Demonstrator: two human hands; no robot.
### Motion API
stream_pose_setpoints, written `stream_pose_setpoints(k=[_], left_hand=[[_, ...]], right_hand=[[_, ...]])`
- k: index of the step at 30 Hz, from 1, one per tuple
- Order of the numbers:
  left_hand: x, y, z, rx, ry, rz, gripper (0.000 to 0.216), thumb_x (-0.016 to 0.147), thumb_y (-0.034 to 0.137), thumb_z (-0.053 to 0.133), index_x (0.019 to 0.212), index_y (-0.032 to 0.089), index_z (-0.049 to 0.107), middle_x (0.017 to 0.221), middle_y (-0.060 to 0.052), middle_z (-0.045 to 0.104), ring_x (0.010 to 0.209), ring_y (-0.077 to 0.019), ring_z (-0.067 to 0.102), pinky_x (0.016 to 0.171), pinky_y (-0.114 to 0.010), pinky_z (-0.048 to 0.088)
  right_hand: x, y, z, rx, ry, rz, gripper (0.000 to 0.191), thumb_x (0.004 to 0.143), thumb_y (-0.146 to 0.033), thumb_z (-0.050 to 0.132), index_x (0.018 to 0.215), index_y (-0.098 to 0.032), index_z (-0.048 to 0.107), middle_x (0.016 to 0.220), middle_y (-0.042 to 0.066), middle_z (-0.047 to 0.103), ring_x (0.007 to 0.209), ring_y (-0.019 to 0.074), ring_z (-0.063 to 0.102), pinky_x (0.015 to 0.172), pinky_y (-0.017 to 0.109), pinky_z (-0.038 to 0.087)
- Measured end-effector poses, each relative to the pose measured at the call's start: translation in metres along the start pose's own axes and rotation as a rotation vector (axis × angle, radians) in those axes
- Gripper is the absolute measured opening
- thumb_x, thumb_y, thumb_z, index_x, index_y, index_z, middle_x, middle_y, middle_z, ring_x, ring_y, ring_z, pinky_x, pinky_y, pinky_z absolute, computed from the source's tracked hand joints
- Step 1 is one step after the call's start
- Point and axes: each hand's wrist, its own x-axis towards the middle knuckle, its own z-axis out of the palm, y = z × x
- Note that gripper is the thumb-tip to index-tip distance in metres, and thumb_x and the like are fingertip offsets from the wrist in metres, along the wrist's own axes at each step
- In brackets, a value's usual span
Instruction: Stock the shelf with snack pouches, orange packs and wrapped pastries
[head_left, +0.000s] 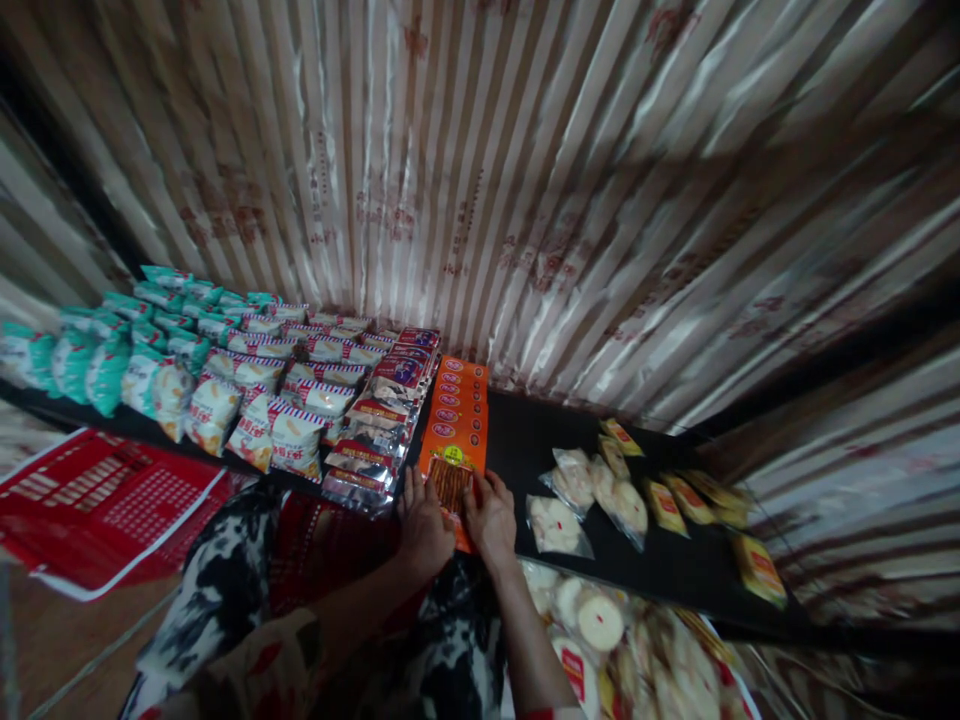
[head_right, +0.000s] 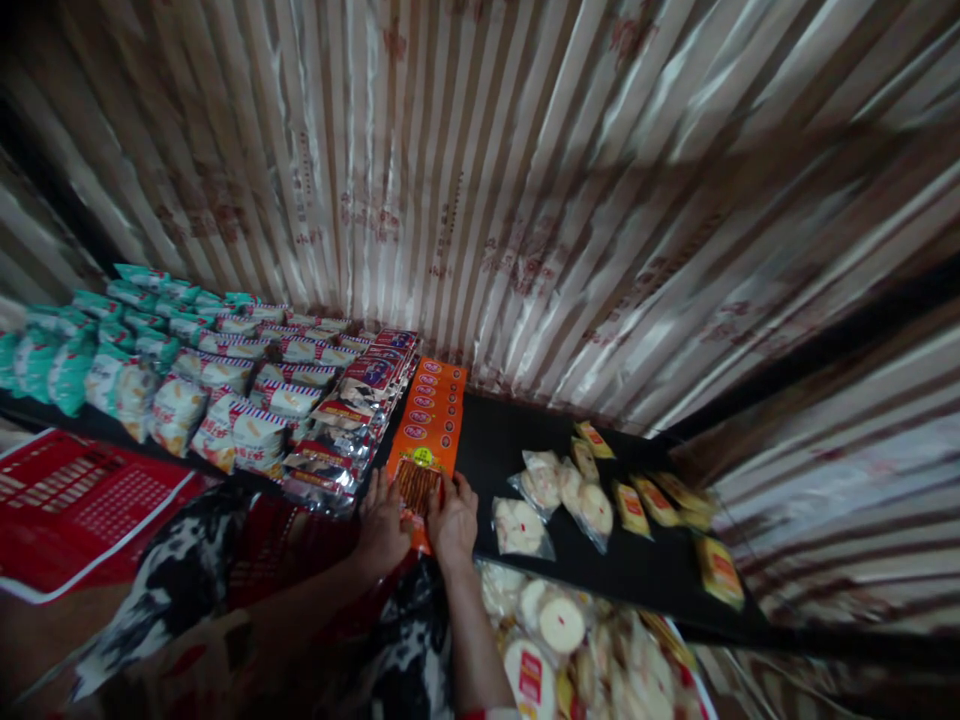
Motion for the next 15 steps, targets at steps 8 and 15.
stream_pose_setpoints(k=[8, 15], left_hand=[[-0.04, -0.018, -0.005, -0.297, 0.2, 0.519, 0.044, 0.074, 0.008, 0.036, 0.113, 0.011, 0.057, 0.129, -0.015, 0.05, 0.129, -0.0244, 0.035, 0.106, -0.044, 0.03], [-0.069, -0.094, 0.004, -0.745, -0.108, -0.149, 0.008, 0.076, 0.016, 0.055, 0.077, 0.018, 0.062, 0.089, -0.006, 0.063, 0.092, -0.0202, 0.055, 0.091, -0.037, 0.042]], right_hand=[[-0.034, -0.017, -0.009, 0.263, 0.35, -0.141, 0.039, 0.089, -0.036, 0.037, 0.107, -0.012, 0.062, 0.104, 0.015, 0.063, 0.098, 0.0228, 0.057, 0.086, 0.037, 0.046], [-0.104, -0.044, 0.028, 0.45, -0.198, -0.365, 0.032, 0.09, -0.024, 0.037, 0.105, -0.019, 0.064, 0.099, 0.009, 0.069, 0.09, 0.017, 0.065, 0.081, 0.028, 0.05]])
